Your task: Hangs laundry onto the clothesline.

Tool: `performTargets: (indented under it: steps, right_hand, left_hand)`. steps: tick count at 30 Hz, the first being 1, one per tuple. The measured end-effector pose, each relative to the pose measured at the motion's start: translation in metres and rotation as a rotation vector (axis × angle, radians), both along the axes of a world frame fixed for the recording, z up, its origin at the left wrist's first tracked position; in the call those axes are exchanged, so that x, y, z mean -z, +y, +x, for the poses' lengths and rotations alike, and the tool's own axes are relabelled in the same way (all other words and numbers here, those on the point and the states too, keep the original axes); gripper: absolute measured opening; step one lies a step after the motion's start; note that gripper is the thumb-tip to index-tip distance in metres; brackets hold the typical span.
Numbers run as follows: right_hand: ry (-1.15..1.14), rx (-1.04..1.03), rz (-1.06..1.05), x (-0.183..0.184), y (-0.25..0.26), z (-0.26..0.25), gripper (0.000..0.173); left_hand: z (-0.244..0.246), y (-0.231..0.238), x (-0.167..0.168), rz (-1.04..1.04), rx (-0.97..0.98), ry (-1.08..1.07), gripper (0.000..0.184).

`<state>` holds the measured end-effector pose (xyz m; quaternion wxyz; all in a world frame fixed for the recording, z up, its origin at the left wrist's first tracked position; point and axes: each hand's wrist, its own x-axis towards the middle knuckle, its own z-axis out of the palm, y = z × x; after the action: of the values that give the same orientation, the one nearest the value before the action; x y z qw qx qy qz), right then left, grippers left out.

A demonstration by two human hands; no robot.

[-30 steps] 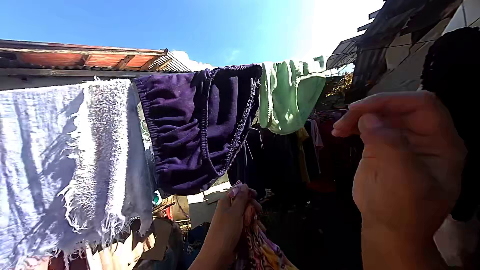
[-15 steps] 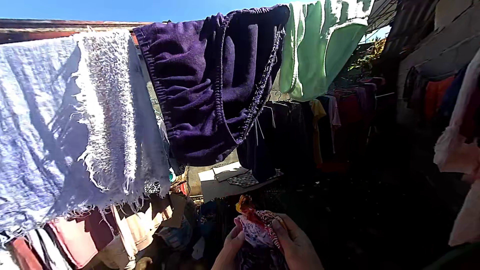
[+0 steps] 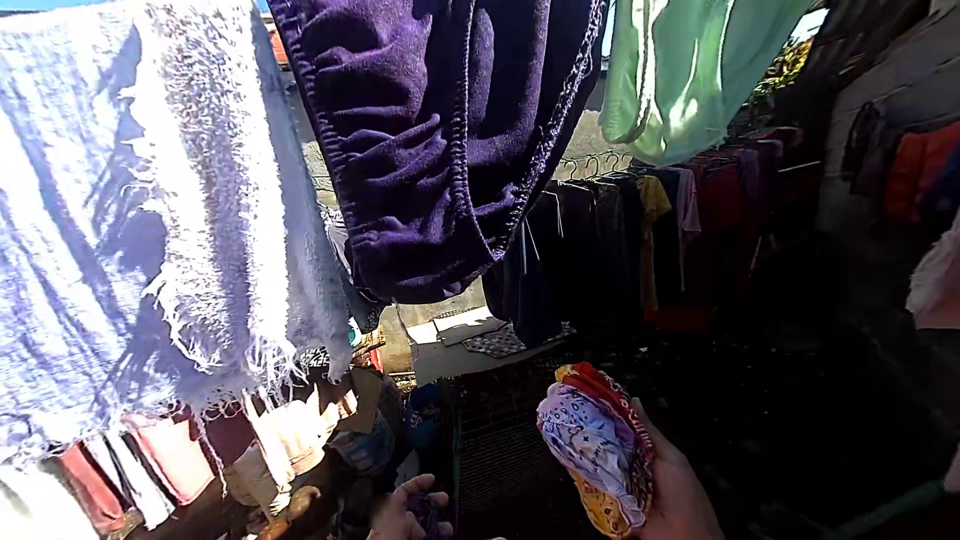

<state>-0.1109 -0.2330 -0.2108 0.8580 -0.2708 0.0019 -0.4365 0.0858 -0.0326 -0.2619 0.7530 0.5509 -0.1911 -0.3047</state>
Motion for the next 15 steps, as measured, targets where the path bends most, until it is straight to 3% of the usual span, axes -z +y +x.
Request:
performTargets:
  steps: [3,6,8,11,15]
  right_hand:
    - [0.035,-0.077,-0.069,-0.004,0.004,-0.007,0.060]
    - [0.077,-0.169,-0.258,0.008,0.016,-0.001,0.043]
    - [0.124,-0.230,-0.432,0.016,0.018,0.008,0.059]
    - [0.215,-0.211,-0.505,0.022,0.021,0.016,0.039]
    - [0.333,-0.098,-0.438,0.042,0.005,0.015,0.017]
  left_hand:
    - [0.007,0.007,0.000,-0.069,0.057,-0.020,0.033]
    - [-0.011,0.002,-0.013,0.021,0.312,-0.137,0.063]
    - [-0.026,-0.004,-0.023,0.116,0.426,-0.228,0.056]
    - [-0.032,-0.004,-0.027,0.109,0.357,-0.306,0.015]
    - [-0.014,0.014,-0.039,0.090,0.083,-0.322,0.019]
